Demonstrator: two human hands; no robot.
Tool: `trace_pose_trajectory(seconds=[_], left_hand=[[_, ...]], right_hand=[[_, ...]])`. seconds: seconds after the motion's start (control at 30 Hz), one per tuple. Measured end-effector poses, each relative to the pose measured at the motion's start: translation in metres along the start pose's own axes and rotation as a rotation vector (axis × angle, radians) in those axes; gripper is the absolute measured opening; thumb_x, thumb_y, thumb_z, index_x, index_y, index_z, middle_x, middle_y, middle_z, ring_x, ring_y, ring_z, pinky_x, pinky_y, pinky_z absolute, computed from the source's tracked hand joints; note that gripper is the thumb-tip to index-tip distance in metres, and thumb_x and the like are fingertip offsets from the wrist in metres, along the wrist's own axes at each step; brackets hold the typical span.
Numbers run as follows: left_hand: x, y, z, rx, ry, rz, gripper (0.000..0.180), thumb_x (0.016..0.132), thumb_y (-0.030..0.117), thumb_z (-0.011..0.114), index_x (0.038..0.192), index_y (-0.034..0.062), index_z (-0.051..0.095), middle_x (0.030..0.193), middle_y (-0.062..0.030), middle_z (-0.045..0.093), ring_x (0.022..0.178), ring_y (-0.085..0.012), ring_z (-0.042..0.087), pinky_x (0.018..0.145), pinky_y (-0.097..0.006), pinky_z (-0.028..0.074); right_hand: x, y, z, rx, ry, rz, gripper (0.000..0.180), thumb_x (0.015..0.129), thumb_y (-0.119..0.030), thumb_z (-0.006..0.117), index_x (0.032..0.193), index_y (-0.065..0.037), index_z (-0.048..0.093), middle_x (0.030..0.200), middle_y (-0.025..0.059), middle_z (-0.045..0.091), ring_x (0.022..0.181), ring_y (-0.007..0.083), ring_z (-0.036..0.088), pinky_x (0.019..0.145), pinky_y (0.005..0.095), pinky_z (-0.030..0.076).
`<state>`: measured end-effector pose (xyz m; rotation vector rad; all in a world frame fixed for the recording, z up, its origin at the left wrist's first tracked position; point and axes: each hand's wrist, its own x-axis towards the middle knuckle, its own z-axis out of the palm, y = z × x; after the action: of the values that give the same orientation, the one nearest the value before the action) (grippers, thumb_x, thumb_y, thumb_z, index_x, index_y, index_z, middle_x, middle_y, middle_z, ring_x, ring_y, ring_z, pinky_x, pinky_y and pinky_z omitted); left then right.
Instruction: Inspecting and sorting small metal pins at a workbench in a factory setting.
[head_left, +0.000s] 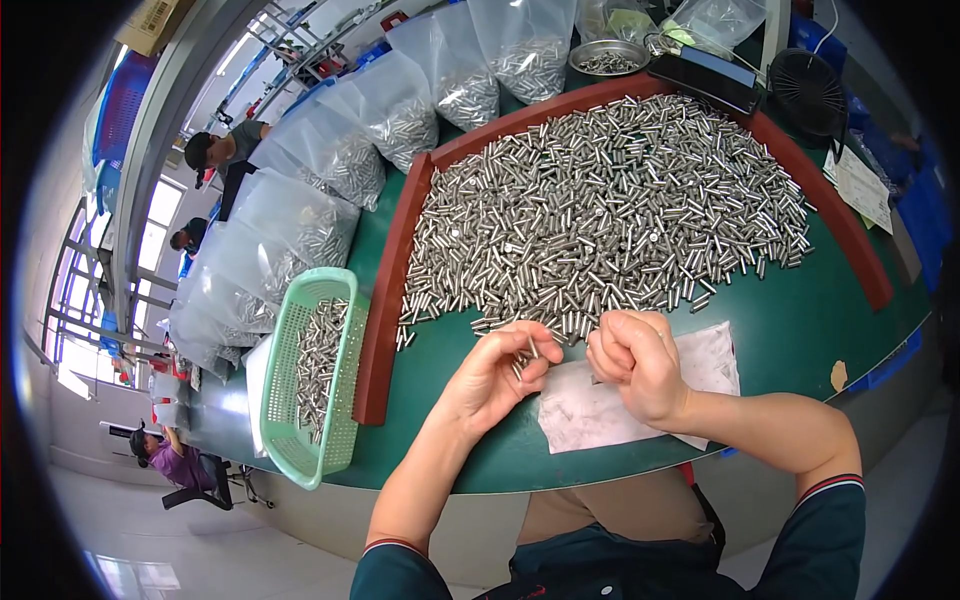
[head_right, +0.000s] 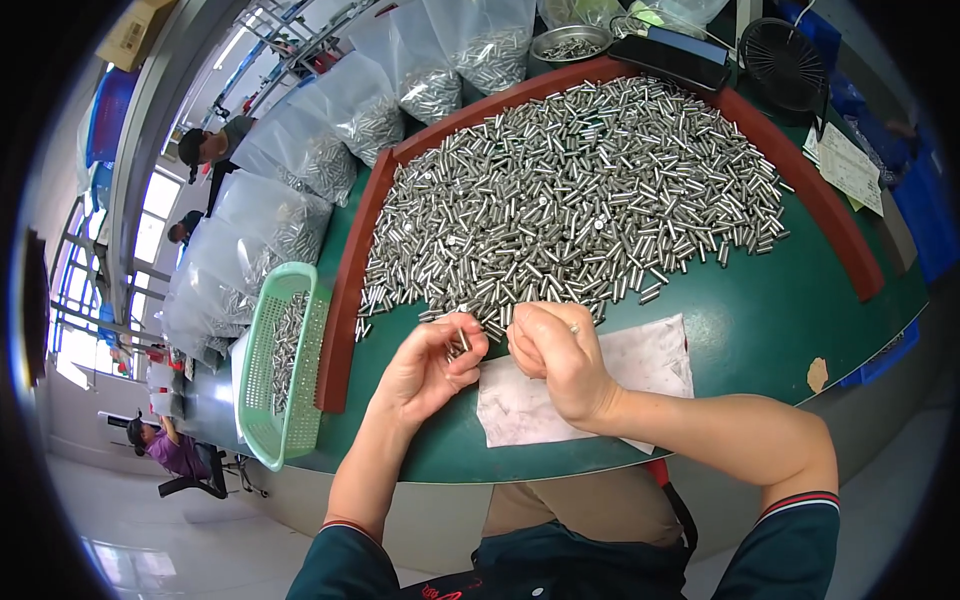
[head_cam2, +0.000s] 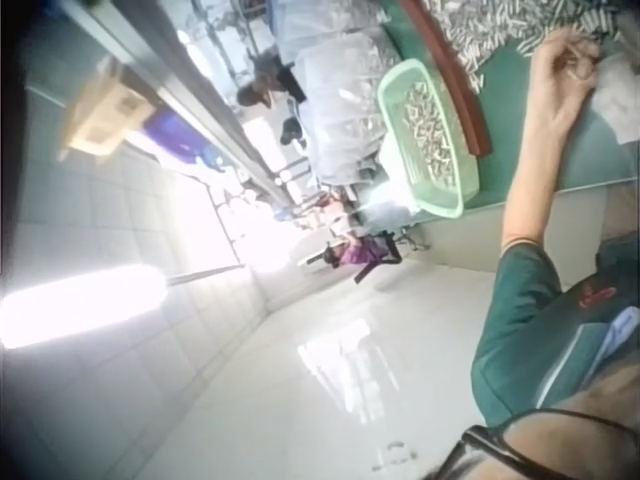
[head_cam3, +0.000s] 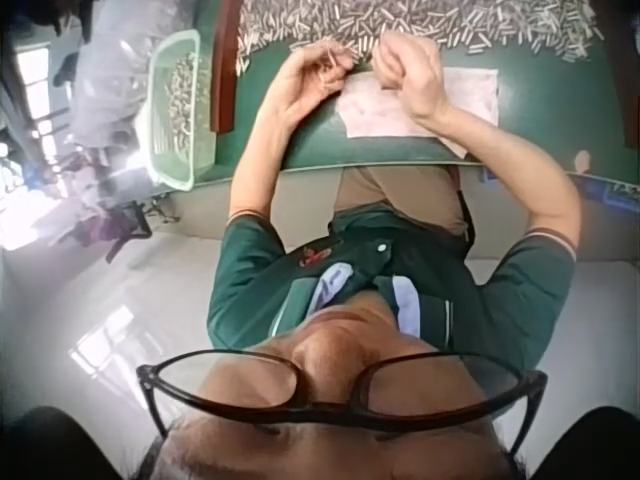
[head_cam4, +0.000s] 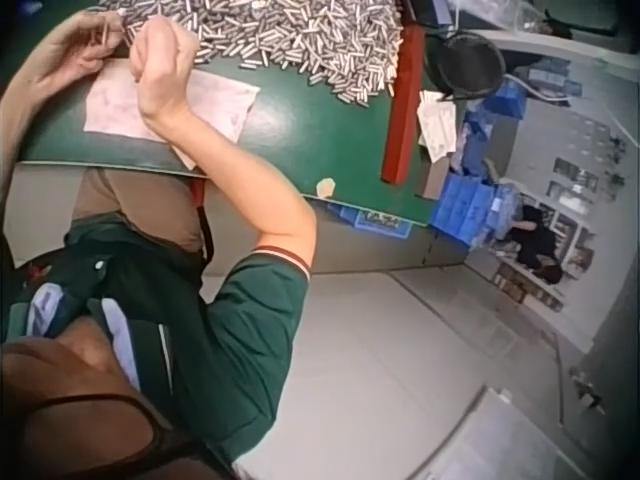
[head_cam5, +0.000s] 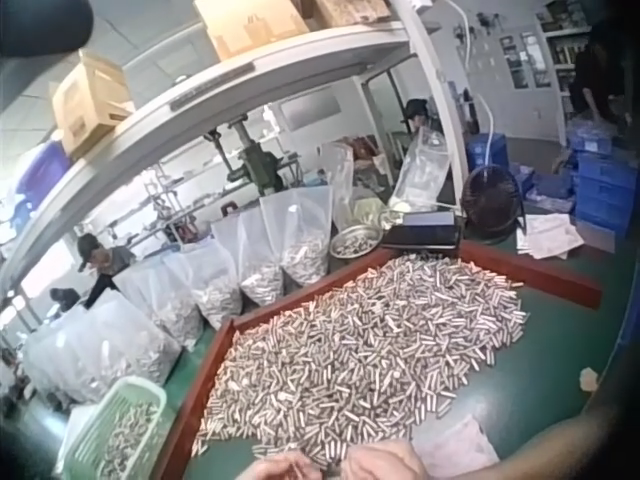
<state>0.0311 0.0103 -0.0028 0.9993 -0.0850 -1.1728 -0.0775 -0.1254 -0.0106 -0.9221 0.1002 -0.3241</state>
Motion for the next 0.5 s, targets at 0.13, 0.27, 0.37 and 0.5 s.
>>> trace_pose_trajectory(seconds=[0.13,0.27,0.37,0.5], left_hand=[[0.002,0.001,-0.018,0.164,-0.09,0.097,0.018,0.082,0.018,0.054,0.075,0.0023,0.054,0.059,-0.0009,0.046,0.049,-0.0071,0.037,0.047,-0.018,0.029],[0.001,-0.003,-0.004,1.249,0.198,0.508,0.006,0.072,0.005,0.063,0.073,0.0009,0.058,0.05,0.003,0.04,0.047,-0.0022,0.033,0.042,-0.019,0.027],[0.001,-0.008,0.0,1.498,0.232,0.598,0.01,0.068,0.003,0.064,0.077,0.0008,0.059,0.046,0.0009,0.036,0.043,-0.0051,0.03,0.04,-0.022,0.027],[0.002,-0.008,0.001,1.571,0.195,0.667,0.009,0.069,0.003,0.064,0.075,0.0002,0.059,0.048,0.0001,0.039,0.043,-0.0056,0.033,0.04,-0.022,0.028]], right_hand=[[-0.001,0.001,0.001,0.005,-0.014,-0.001,0.036,0.084,-0.017,0.033,0.05,-0.009,0.027,0.042,-0.0002,0.026,0.04,0.0082,0.02,0.041,0.0241,0.018],[0.001,0.0,0.001,0.017,-0.012,0.007,0.035,0.084,-0.016,0.033,0.05,-0.009,0.027,0.043,-0.0005,0.026,0.04,0.0079,0.02,0.041,0.0238,0.018],[-0.001,0.0,0.001,0.02,-0.011,0.013,0.035,0.084,-0.015,0.033,0.05,-0.009,0.027,0.043,-0.0005,0.026,0.041,0.0077,0.02,0.041,0.0236,0.018],[-0.002,-0.002,0.001,0.027,-0.017,-0.003,0.035,0.084,-0.015,0.033,0.05,-0.008,0.027,0.044,-0.0006,0.026,0.041,0.0078,0.021,0.041,0.0237,0.019]])
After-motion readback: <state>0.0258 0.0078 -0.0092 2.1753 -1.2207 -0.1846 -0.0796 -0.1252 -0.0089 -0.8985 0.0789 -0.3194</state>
